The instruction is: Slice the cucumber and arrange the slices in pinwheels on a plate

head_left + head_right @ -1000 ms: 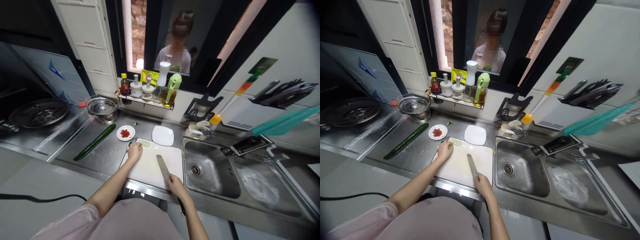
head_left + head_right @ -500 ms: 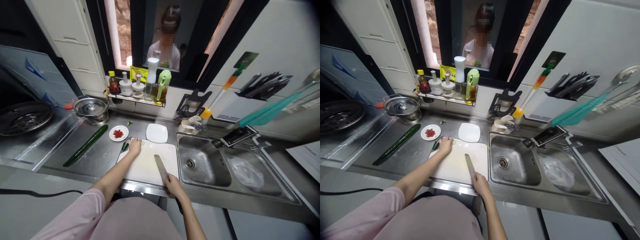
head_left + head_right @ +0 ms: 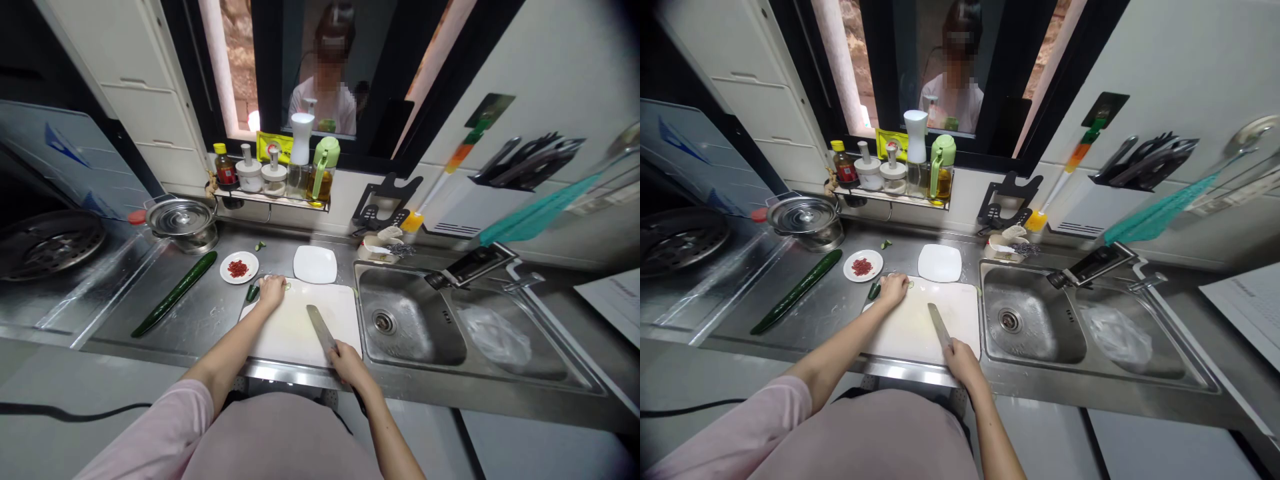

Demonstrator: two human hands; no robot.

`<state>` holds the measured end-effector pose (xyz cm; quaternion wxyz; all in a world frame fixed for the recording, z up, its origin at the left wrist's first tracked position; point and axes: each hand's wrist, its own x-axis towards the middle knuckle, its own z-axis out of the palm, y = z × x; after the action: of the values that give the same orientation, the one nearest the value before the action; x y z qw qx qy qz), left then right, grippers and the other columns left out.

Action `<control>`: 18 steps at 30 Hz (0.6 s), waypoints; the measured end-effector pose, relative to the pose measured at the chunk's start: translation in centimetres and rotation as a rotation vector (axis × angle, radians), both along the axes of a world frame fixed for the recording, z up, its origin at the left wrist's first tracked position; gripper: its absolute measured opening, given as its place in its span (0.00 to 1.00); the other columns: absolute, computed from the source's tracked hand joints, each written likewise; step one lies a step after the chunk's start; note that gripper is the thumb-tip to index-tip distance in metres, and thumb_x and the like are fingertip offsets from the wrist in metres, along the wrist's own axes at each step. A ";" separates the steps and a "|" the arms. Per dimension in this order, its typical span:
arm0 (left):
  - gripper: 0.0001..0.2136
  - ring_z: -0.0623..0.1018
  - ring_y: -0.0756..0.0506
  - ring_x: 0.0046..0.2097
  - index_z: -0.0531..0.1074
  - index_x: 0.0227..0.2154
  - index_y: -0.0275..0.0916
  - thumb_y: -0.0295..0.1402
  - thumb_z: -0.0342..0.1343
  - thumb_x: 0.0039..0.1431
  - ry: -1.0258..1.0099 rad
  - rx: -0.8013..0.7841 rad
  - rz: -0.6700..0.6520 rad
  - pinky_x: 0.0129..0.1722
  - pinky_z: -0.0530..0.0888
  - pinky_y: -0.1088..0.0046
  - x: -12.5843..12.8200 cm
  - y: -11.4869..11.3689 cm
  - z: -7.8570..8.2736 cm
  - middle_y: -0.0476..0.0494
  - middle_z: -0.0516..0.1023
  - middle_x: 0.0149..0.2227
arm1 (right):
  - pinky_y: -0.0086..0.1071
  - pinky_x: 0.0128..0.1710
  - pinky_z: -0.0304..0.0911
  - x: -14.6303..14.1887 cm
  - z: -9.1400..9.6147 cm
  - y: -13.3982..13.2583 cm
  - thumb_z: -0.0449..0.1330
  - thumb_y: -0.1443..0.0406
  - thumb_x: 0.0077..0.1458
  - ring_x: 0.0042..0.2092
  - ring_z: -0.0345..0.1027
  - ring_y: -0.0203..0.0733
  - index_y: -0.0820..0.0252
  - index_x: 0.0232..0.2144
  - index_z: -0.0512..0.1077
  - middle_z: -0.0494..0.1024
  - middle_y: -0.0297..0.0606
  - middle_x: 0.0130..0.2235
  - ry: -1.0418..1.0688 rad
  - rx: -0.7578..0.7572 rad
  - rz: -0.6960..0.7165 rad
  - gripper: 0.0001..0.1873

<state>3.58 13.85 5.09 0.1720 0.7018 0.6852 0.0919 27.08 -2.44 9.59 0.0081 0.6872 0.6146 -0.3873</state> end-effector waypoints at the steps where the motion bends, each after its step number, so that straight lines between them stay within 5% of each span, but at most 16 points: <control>1: 0.11 0.71 0.40 0.49 0.75 0.36 0.42 0.29 0.46 0.60 -0.010 0.000 -0.001 0.47 0.59 0.62 -0.2 0.0 0.2 0.40 0.78 0.44 | 0.26 0.33 0.53 -0.2 0.1 0.0 0.51 0.64 0.58 0.33 0.67 0.37 0.62 0.39 0.72 0.75 0.36 0.29 -0.001 0.012 0.004 0.12; 12: 0.09 0.75 0.48 0.38 0.74 0.37 0.41 0.35 0.56 0.53 -0.301 -0.232 0.018 0.41 0.67 0.73 -0.1 -1.9 0.6 0.49 0.80 0.35 | 0.26 0.33 0.52 -1.2 0.5 0.3 0.49 0.63 0.61 0.36 0.69 0.38 0.62 0.40 0.72 0.77 0.39 0.33 -0.076 0.053 0.026 0.14; 18: 0.08 0.76 0.44 0.42 0.74 0.35 0.42 0.30 0.54 0.51 -0.159 -0.242 -0.004 0.46 0.64 0.66 -0.3 -3.0 0.2 0.47 0.80 0.37 | 0.29 0.34 0.52 -2.0 0.8 0.2 0.46 0.62 0.62 0.42 0.70 0.42 0.61 0.43 0.69 0.78 0.45 0.40 -0.204 0.092 0.128 0.15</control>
<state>3.31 10.83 5.25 0.3094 0.6677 0.6740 0.0637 25.11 -2.27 10.39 0.0639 0.6819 0.6703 -0.2856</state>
